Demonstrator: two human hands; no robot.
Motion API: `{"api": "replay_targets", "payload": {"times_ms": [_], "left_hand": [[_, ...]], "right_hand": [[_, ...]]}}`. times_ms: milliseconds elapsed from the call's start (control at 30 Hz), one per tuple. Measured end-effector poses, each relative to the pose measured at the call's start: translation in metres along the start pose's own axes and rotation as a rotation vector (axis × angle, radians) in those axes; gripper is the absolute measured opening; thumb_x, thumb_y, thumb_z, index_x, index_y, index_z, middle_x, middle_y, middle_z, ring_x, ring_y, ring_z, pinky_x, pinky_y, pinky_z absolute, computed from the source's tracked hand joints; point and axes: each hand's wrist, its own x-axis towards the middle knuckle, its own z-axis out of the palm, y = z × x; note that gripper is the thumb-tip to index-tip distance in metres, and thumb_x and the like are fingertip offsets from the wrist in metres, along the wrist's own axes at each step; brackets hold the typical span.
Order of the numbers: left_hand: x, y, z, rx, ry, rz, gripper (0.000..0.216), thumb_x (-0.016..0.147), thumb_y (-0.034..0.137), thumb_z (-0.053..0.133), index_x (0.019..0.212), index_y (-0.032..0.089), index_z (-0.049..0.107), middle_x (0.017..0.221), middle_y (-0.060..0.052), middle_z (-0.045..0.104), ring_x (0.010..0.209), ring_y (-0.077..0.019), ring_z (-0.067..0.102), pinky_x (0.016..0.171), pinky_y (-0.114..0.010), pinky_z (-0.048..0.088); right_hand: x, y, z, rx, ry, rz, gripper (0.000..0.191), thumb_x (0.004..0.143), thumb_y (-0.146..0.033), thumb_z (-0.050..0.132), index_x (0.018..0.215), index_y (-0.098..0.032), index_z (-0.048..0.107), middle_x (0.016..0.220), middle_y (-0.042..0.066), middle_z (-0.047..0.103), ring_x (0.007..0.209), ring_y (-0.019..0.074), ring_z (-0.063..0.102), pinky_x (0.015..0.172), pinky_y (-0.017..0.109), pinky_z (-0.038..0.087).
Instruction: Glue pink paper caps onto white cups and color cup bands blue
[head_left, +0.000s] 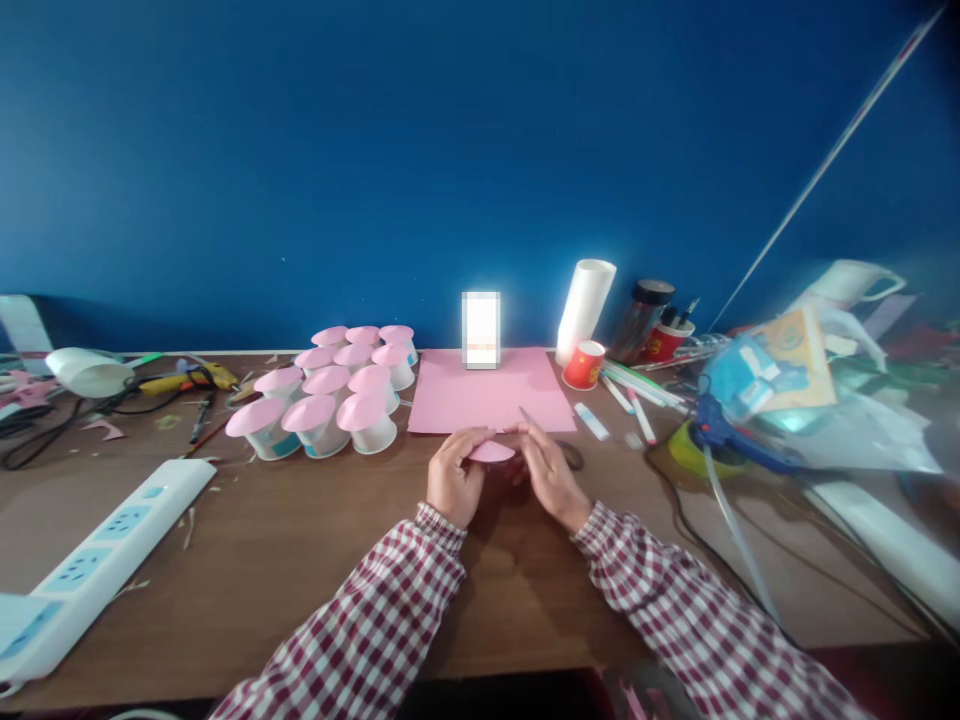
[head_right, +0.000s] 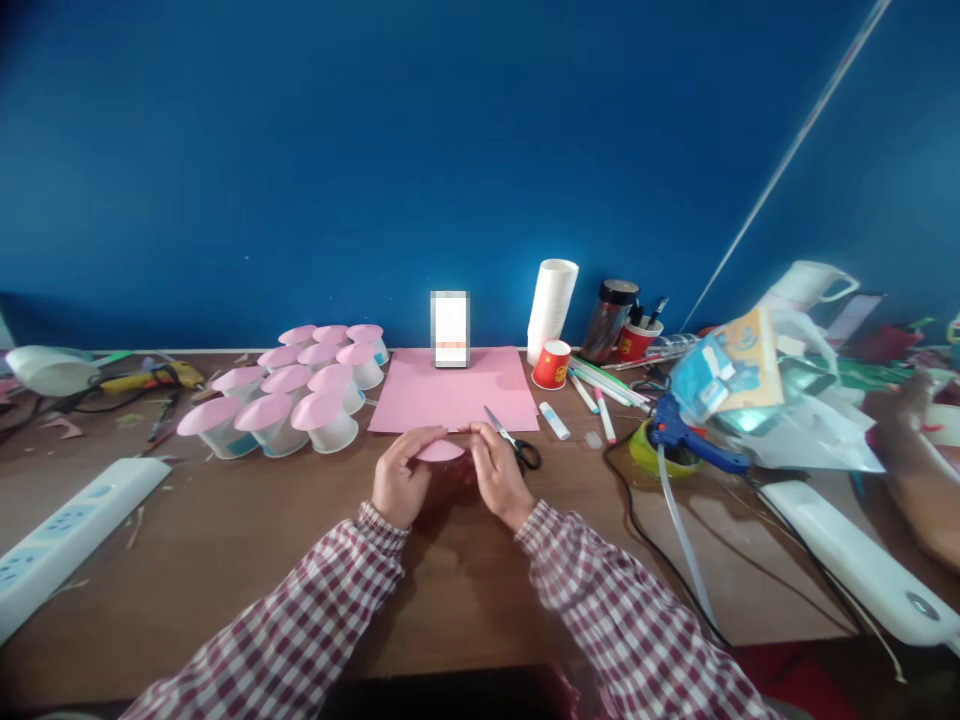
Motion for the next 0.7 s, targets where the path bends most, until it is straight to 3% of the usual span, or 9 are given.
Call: {"api": "replay_targets", "payload": {"times_ms": [233, 333, 400, 567, 700], "left_hand": [[-0.0015, -0.0048, 0.0023, -0.017, -0.010, -0.011, 0.055, 0.063, -0.005, 0.041, 0.109, 0.020, 0.061, 0.111, -0.005, 0.062, 0.107, -0.0177, 0.055, 0.097, -0.036, 0.043], [-0.0015, -0.0077, 0.0039, -0.100, 0.024, -0.155, 0.055, 0.068, 0.001, 0.047, 0.121, 0.016, 0.052, 0.116, -0.010, 0.059, 0.103, -0.0183, 0.058, 0.089, -0.033, 0.048], [0.0001, -0.0086, 0.0043, -0.190, 0.050, -0.298, 0.051, 0.073, 0.008, 0.050, 0.123, 0.012, 0.049, 0.107, -0.012, 0.063, 0.094, -0.0176, 0.062, 0.082, -0.031, 0.051], [0.0064, -0.0057, 0.0046, -0.402, 0.091, -0.633, 0.026, 0.073, 0.028, 0.060, 0.093, 0.011, 0.063, 0.073, -0.006, 0.069, 0.065, -0.0157, 0.065, 0.060, -0.025, 0.053], [0.0073, -0.0007, 0.0073, -0.556, 0.083, -0.769, 0.039, 0.071, 0.051, 0.059, 0.072, 0.012, 0.060, 0.053, -0.003, 0.061, 0.044, -0.0134, 0.057, 0.040, -0.022, 0.046]], "right_hand": [[0.0054, 0.0048, 0.0020, 0.199, 0.044, 0.051, 0.030, 0.076, -0.036, 0.062, 0.099, -0.018, 0.052, 0.072, -0.002, 0.056, 0.056, 0.0087, 0.051, 0.048, 0.021, 0.045], [0.0063, 0.0063, 0.0014, 0.194, 0.061, 0.046, 0.032, 0.076, -0.035, 0.062, 0.101, -0.018, 0.052, 0.070, -0.003, 0.056, 0.054, 0.0078, 0.051, 0.046, 0.018, 0.043], [0.0062, 0.0066, 0.0010, 0.183, 0.078, 0.045, 0.031, 0.076, -0.035, 0.061, 0.101, -0.018, 0.052, 0.068, -0.003, 0.057, 0.054, 0.0081, 0.052, 0.043, 0.018, 0.042], [0.0064, 0.0075, 0.0019, 0.204, 0.143, 0.032, 0.031, 0.076, -0.033, 0.061, 0.102, -0.019, 0.051, 0.068, -0.004, 0.057, 0.054, 0.0088, 0.055, 0.046, 0.020, 0.046], [0.0068, 0.0078, 0.0027, 0.248, 0.119, 0.031, 0.035, 0.077, -0.032, 0.060, 0.107, -0.019, 0.048, 0.071, -0.003, 0.058, 0.059, 0.0103, 0.059, 0.053, 0.023, 0.051]]}}
